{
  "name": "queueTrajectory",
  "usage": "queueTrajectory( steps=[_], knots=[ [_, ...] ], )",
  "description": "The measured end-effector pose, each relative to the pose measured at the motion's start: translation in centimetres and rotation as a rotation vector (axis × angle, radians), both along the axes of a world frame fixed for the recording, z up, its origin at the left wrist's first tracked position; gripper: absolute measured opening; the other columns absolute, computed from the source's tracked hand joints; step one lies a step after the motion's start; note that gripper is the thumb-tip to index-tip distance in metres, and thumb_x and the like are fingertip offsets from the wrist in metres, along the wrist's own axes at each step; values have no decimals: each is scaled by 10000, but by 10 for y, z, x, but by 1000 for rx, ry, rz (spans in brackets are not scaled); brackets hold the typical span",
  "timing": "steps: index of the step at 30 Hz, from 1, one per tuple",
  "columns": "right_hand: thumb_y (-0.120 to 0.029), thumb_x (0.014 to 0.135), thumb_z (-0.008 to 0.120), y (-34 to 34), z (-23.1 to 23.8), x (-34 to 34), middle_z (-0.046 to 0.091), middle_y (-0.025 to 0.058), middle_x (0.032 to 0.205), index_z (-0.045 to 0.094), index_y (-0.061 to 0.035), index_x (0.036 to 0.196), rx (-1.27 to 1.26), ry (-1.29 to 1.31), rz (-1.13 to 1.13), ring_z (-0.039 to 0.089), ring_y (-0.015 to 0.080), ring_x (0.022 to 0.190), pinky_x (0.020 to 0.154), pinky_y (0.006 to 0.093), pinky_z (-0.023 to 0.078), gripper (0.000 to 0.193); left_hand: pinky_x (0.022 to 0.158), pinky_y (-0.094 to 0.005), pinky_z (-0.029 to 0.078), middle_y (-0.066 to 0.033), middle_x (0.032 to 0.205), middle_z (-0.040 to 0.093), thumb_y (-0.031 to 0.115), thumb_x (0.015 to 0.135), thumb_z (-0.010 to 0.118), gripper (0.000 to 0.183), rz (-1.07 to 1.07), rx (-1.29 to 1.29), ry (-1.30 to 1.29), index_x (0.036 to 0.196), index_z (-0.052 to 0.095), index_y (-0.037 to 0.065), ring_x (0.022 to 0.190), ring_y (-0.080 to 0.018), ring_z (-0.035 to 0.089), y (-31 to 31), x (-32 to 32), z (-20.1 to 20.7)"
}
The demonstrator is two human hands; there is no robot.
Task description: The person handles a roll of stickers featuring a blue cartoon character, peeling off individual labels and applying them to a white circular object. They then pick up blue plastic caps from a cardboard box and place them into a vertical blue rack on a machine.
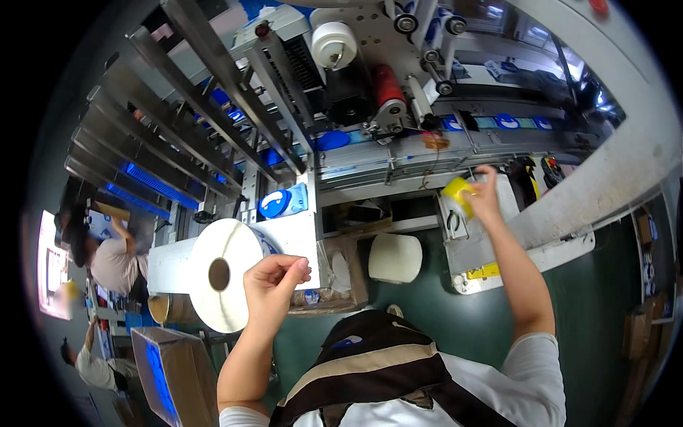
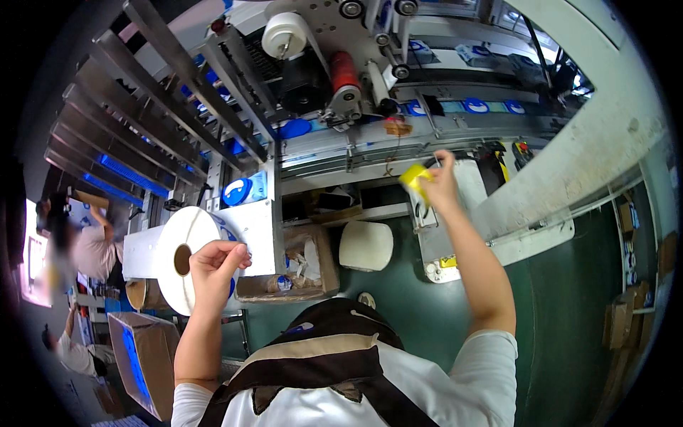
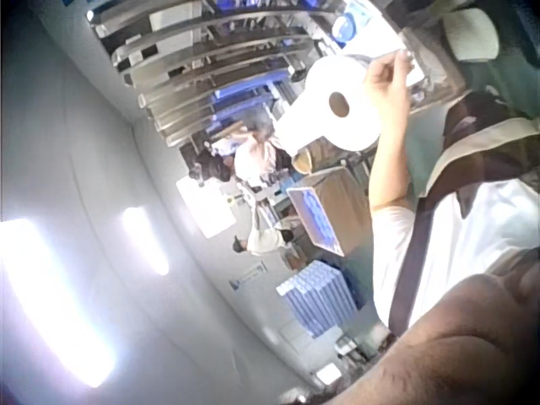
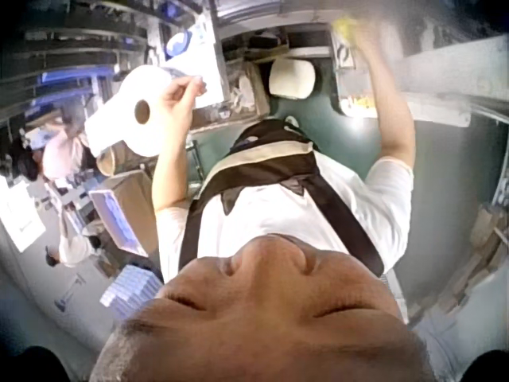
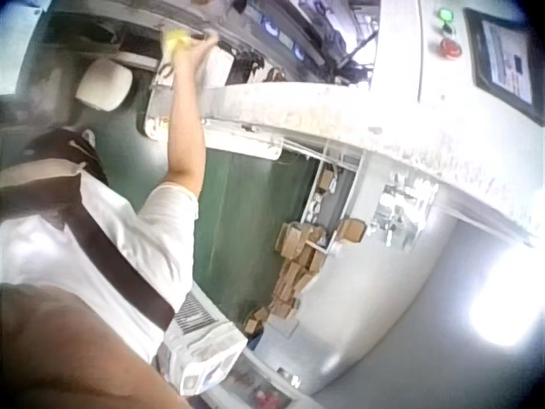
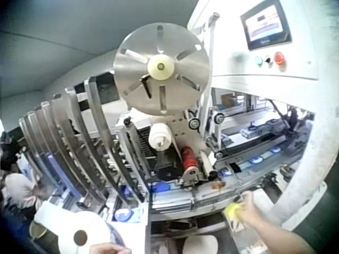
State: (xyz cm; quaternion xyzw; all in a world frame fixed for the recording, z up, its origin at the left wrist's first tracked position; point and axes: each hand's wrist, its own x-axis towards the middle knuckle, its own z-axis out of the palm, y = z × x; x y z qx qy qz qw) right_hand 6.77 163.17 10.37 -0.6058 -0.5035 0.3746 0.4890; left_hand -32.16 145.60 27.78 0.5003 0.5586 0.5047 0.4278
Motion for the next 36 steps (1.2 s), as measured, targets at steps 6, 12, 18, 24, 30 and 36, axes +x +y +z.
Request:
queueTrajectory(
  steps=[6, 12, 18, 24, 30, 36],
  knots=[
    [-99, 820, 582, 46, -52, 78, 636, 127, 1101, 371, -252, 1387, -51, -1120, -358, 622, 321, 971, 803, 510, 403, 624, 662, -226, 512, -76, 766, 671, 42, 860, 669, 84, 132, -29, -10, 887, 661, -38, 700, -115, 636, -11, -2, -17],
    [-152, 914, 506, 40, -97, 98, 513, 192, 1281, 304, -242, 1425, -304, -1180, -360, 500, 361, 1180, 991, 546, 318, 557, 678, -224, 509, -72, 783, 675, 61, 865, 670, 103, 221, -51, -19, 897, 665, -37, 722, -107, 632, -21, -7, -29],
    [-297, 837, 701, -15, -27, -87, 593, 121, 1109, 588, -66, 953, -32, 255, 373, 594, 228, 1011, 884, 363, 477, 282, 683, -236, 510, -90, 793, 672, 22, 883, 632, 88, 238, 13, 53, 918, 644, -58, 718, -123, 632, -40, -6, -46],
    [-88, 873, 653, -128, 57, -211, 624, 57, 915, 518, -48, 1019, -328, 939, 1113, 632, 151, 838, 768, 276, 518, 203, 657, -216, 499, -61, 790, 668, 22, 871, 645, 65, 228, -23, 180, 884, 674, -35, 715, -99, 622, -63, -2, -60],
    [26, 830, 653, -144, 52, -224, 593, 39, 780, 547, -35, 808, 7, 474, 954, 598, 107, 656, 591, 230, 476, 124, 676, -227, 511, -76, 881, 676, 66, 887, 638, 137, 137, -193, 139, 977, 685, -27, 784, -116, 641, -74, -25, -68],
    [80, 794, 643, -142, 49, -219, 575, 90, 754, 555, -11, 780, 367, 407, 551, 576, 149, 629, 575, 242, 464, 127, 663, -287, 534, -164, 1308, 516, 100, 915, 580, 489, 153, -374, -6, 1344, 392, -40, 914, -196, 659, -54, -85, -39]
  ],
)
